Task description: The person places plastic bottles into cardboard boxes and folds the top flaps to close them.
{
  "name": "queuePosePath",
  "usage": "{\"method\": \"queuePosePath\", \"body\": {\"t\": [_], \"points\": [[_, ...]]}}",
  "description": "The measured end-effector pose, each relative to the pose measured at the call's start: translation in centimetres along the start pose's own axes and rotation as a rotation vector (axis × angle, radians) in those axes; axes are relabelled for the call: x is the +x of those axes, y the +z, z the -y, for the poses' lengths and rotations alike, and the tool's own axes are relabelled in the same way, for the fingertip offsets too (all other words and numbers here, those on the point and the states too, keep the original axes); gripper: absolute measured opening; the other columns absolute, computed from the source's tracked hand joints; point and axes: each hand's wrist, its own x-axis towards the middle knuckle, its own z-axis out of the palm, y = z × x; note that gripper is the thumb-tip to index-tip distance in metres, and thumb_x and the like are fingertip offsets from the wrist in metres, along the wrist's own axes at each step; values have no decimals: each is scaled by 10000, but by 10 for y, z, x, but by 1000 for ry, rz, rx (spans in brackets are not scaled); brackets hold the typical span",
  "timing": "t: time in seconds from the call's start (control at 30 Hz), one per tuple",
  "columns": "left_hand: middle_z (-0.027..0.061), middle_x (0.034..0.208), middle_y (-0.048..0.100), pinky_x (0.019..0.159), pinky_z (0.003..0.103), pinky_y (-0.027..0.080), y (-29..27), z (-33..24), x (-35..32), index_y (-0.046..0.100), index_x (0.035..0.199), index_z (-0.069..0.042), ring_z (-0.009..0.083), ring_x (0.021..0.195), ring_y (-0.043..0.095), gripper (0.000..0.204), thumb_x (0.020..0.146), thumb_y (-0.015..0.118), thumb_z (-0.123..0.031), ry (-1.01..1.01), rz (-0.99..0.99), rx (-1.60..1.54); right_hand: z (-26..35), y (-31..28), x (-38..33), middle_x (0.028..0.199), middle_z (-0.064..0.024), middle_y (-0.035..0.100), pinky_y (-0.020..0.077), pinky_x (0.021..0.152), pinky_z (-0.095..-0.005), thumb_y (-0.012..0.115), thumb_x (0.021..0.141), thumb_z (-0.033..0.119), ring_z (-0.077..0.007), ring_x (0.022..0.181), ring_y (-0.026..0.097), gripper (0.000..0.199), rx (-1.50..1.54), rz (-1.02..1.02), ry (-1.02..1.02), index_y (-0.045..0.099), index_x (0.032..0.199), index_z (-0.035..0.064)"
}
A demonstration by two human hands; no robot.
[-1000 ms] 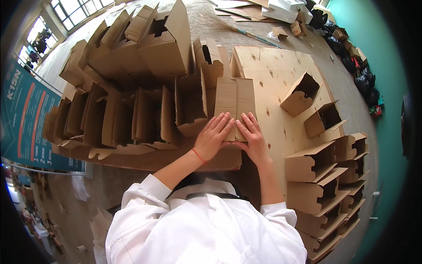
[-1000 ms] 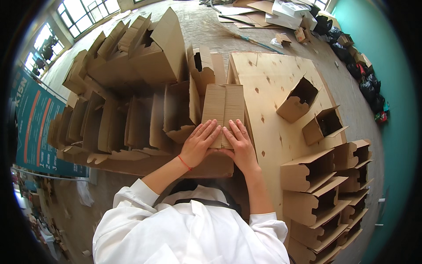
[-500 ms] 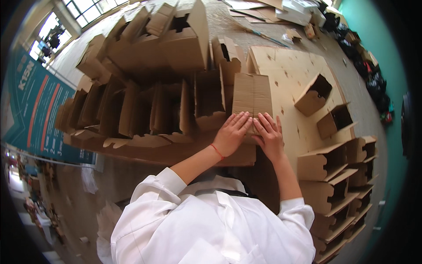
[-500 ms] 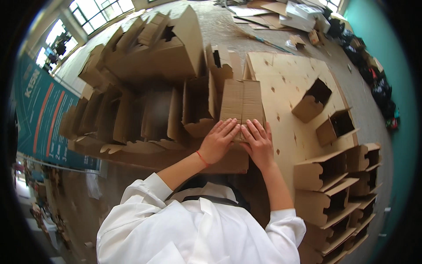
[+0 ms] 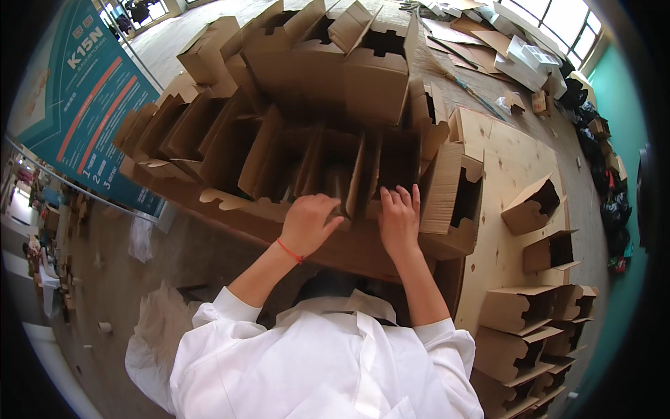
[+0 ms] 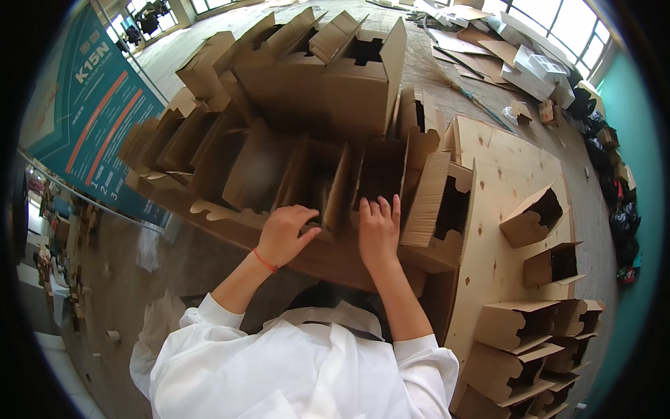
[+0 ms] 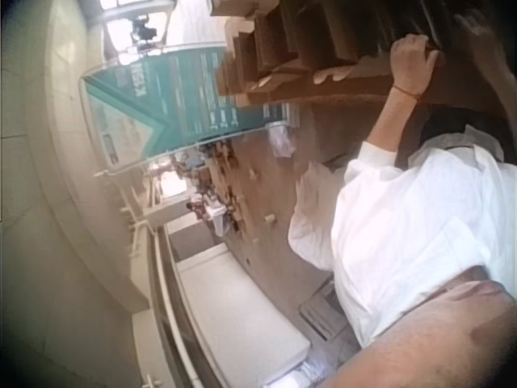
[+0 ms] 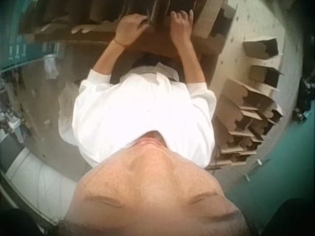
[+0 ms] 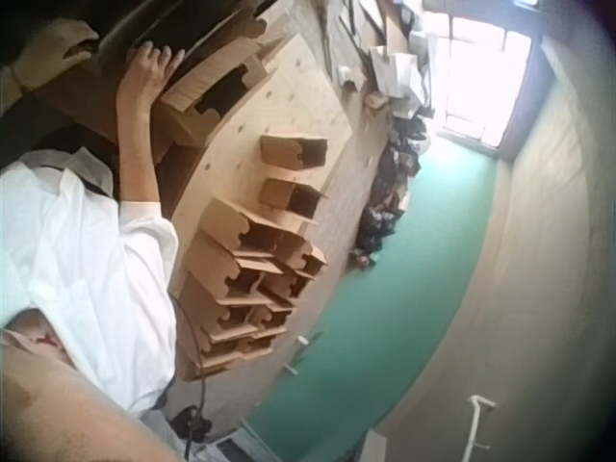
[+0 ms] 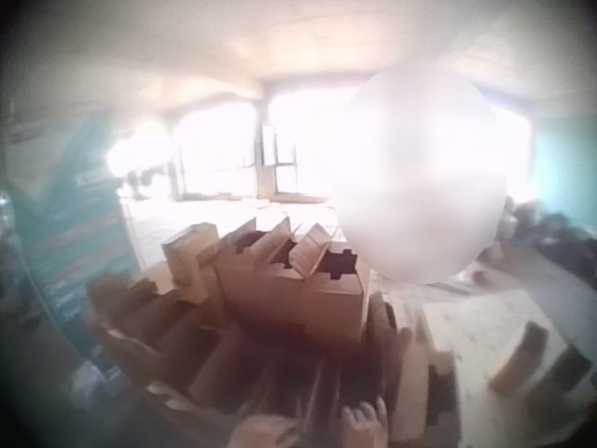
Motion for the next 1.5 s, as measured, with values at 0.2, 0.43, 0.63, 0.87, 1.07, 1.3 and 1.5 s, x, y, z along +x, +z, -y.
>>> {"method": "queuePosePath", "body": {"t": [0.2,0.43,0.63,0.87,1.07,1.3,1.5], "points": [[71,812,653,745,379,498,-1,16,-9,657,798,-78,275,797,625,82,784,675,-158,29,262,157,13,-7,-7,767,-54,596,297,1103,-445,613,719,-5,-231,928,595,122,187,-3,-117,615,805,82],[136,896,695,727,407,538,11,12,73,700,865,-99,279,844,682,146,871,570,-165,-100,745,511,29,-5,-24,1019,-53,619,250,1119,-486,694,717,52,-222,1064,563,379,236,-24,-16,613,1085,91],[202,1106,660,804,392,535,111,75,121,557,1178,23,284,1002,662,488,862,601,-346,-297,1071,379,41,-9,-24,1189,-71,579,228,1127,-492,718,714,69,-223,1108,548,647,264,-39,-65,517,1327,118],[236,1111,644,830,405,526,148,113,99,362,1285,48,326,1016,647,650,842,613,-355,-267,940,337,32,12,-26,1119,-36,620,237,1126,-468,683,754,90,-186,1067,575,299,186,-57,-100,659,1050,124],[266,1115,630,852,416,518,132,114,93,194,1377,70,361,1029,634,823,825,623,-363,-262,920,341,32,15,-25,1094,-27,637,262,1114,-463,664,757,72,-167,1031,595,212,209,-82,-86,676,964,114],[292,1121,616,876,432,506,59,78,106,79,1453,78,401,1045,616,956,815,623,-380,-153,862,239,27,17,-26,1136,-51,616,279,1103,-449,660,760,72,-192,1041,590,245,221,-97,-62,662,1003,105],[227,1209,597,897,410,490,50,103,116,328,1400,-55,375,1098,589,701,847,596,-392,-122,821,176,45,-26,-12,1382,-131,443,361,1039,-422,697,739,105,-268,1121,533,501,397,-235,-28,584,1226,100]]}}
